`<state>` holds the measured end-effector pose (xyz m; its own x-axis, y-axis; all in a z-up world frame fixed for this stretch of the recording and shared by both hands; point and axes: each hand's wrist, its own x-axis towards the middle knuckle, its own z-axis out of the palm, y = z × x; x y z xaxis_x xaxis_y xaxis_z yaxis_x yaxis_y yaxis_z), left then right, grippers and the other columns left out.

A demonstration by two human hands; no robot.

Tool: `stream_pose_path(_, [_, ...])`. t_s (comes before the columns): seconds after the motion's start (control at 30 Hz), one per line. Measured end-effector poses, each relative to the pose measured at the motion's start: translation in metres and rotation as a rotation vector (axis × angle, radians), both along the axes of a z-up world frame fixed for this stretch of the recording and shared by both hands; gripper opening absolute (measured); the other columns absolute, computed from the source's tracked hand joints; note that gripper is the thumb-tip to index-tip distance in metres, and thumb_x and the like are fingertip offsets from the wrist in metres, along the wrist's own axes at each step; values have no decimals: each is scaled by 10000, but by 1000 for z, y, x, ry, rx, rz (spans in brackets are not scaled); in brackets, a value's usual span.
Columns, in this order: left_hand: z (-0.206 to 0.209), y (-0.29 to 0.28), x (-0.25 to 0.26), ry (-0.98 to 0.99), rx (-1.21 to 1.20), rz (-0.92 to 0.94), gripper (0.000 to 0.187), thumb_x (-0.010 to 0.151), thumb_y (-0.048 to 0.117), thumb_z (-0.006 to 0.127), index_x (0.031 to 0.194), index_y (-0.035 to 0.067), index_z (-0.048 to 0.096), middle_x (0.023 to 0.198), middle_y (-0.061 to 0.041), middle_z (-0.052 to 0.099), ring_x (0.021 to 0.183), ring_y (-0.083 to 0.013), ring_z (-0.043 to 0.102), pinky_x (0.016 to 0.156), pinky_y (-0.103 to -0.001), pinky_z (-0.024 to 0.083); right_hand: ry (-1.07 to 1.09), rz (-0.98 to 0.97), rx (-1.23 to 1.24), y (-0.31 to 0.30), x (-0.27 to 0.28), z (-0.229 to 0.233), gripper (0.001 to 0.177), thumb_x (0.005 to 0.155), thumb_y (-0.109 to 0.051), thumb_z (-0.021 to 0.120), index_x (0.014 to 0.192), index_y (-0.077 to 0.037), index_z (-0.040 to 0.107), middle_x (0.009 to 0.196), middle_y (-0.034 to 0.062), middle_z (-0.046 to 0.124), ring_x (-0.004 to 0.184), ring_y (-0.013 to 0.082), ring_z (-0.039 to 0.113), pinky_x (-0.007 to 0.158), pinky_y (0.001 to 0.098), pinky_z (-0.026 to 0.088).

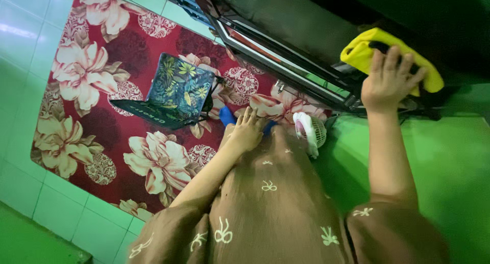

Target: The person wipes a television screen and its plastic frame using a cloth by hand while sitting on a floor rug.

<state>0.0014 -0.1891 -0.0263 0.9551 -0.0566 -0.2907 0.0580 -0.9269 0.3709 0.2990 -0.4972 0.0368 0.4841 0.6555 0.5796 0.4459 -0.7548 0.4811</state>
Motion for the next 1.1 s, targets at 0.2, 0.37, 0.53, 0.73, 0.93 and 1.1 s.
stream_pose_path(0.2, [8, -15, 12, 57, 44, -35, 667, 885, 357, 642, 1481, 101, 484, 1640, -244, 249, 1522, -477, 192, 1184, -599, 256, 280, -47, 73, -7, -10, -120, 587, 1163, -110, 426, 1696, -118, 181, 1737, 135, 191, 1630, 331, 132, 1275, 621, 51])
stream_pose_path(0.37, [7, -15, 4, 24, 21, -3, 699, 885, 382, 656, 1500, 103, 475, 1637, -244, 260, 1516, -473, 208, 1197, -596, 258, 888, 68, 98, -11, -45, -166, 556, 1091, -60, 356, 1646, -56, 377, 1732, 109, 355, 1606, 271, 284, 1272, 608, 214])
stream_pose_path(0.53, [13, -9, -1, 118, 38, 8, 692, 870, 378, 666, 1498, 164, 468, 1635, -233, 253, 1522, -454, 199, 1193, -586, 249, 623, 5, -79, -26, -35, -124, 547, 1148, -100, 321, 1689, -158, 373, 1766, 1, 278, 1631, 191, 223, 1297, 593, 117])
stream_pose_path(0.73, [12, -8, 1, 89, 43, -2, 677, 885, 369, 660, 1495, 142, 473, 1645, -245, 244, 1520, -460, 200, 1187, -584, 254, 95, -149, 83, -45, 0, -49, 617, 1152, -100, 281, 1712, -124, 22, 1811, 127, -7, 1671, 312, 8, 1263, 667, -79])
stream_pose_path(0.93, [19, -15, 3, 91, 45, 0, 697, 894, 377, 649, 1514, 122, 456, 1631, -236, 253, 1521, -479, 189, 1195, -589, 245, 321, -102, -35, -11, -16, -138, 537, 1196, -141, 319, 1692, -113, 115, 1800, 119, 80, 1653, 312, 99, 1299, 618, 20])
stream_pose_path(1.1, [14, -14, -9, 89, 33, 38, 702, 872, 369, 655, 1515, 168, 459, 1628, -242, 247, 1516, -464, 192, 1185, -593, 252, 987, 33, 30, -9, -51, -163, 584, 1068, -82, 343, 1651, -56, 320, 1742, 85, 280, 1603, 225, 206, 1293, 588, 159])
